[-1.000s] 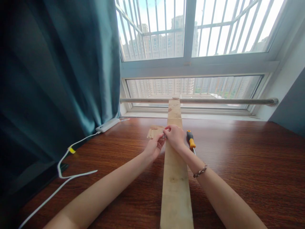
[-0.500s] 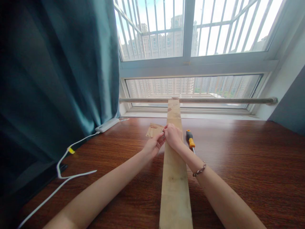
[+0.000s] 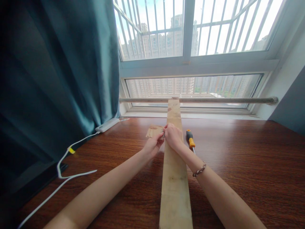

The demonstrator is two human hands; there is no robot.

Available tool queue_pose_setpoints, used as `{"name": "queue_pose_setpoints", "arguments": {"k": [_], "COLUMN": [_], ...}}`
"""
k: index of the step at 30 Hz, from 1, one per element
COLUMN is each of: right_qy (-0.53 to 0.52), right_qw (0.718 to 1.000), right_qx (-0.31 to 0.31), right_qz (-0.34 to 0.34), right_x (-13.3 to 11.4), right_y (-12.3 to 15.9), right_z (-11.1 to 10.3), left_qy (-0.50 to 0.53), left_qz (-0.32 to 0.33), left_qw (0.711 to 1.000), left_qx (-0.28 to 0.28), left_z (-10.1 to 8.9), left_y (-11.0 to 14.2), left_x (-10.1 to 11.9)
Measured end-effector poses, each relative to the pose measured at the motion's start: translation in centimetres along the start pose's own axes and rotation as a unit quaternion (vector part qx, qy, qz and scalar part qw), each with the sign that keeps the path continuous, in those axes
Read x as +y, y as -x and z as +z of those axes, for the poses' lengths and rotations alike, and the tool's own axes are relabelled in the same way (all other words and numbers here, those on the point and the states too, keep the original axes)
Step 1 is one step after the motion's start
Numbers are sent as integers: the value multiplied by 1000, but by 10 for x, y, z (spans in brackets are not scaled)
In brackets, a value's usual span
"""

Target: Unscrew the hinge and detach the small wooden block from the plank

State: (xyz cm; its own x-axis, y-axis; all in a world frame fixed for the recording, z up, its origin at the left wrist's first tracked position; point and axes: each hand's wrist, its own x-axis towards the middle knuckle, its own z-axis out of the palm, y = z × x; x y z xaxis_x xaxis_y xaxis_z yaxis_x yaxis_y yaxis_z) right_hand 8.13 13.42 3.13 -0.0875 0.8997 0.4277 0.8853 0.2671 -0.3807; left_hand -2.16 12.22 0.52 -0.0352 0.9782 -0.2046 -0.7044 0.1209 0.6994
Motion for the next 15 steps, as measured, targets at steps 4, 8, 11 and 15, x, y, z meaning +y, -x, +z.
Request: {"name": "queue_pose_setpoints", "arguments": {"k": [4,8,11,15], "right_qy": [-33,-89,-164,-372], "right_qw": [999,996,985,923], "right_qx": [10,27,60,92], "right_qz": [13,-6,1,45], "right_x": [0,5,10,15], "right_y": [0,0,-4,-11], "right_z": [0,4,9,8], "left_qy": [19,24,25,21], "left_qz": [12,4,-1,-6], "left_qw": [1000,1000,1000,1000], "left_qx": [-14,-8,1,6], "left_z": [1,1,1,0], "left_y": [0,1,1,-1], "left_x": [0,1,1,0]}}
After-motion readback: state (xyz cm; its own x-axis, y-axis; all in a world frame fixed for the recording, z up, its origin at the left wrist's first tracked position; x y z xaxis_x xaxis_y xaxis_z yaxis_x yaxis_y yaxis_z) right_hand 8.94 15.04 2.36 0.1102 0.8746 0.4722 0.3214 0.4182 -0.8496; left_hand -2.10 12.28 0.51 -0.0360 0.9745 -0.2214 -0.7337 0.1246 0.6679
